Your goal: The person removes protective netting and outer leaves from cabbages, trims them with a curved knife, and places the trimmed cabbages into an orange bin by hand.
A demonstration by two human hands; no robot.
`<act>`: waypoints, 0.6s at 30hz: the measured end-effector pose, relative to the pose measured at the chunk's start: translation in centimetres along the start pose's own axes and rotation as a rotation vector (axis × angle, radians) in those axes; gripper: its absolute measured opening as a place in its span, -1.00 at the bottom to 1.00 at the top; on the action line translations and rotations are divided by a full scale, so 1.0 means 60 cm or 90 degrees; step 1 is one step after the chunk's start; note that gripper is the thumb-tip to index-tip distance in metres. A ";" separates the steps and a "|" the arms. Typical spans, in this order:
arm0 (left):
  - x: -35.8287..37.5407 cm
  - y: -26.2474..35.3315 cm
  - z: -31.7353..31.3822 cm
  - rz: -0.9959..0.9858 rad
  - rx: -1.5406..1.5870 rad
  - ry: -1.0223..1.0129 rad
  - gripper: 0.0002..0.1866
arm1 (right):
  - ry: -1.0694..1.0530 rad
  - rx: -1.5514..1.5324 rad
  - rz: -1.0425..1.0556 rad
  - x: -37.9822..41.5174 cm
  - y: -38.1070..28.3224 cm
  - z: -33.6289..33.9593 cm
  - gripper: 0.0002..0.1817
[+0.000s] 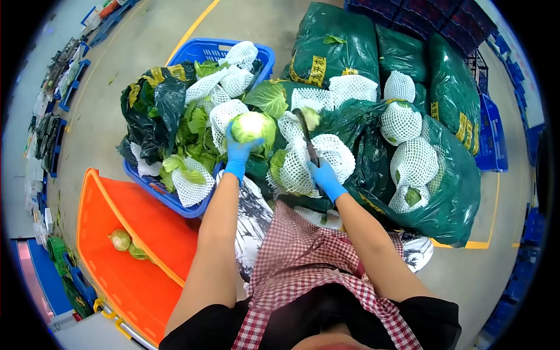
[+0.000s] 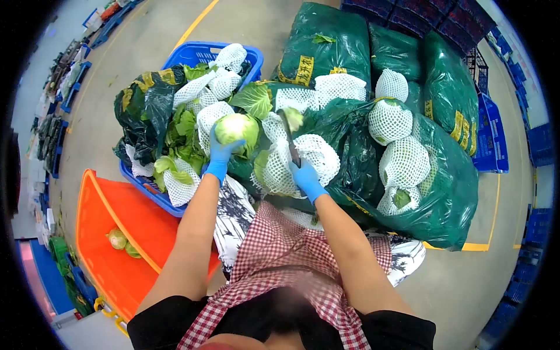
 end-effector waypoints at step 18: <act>0.248 0.198 -0.105 -0.040 0.469 -0.098 0.13 | 0.176 -0.123 0.197 0.182 -0.308 0.106 -0.36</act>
Point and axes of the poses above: each hand's wrist, its own x-axis away from the middle knuckle, its own z-axis out of the back of the hand, y = z × x, the point moved 2 cm from there along -x, towards the middle knuckle, and after that the axes turned 6 degrees about z, right-handed, at the moved point
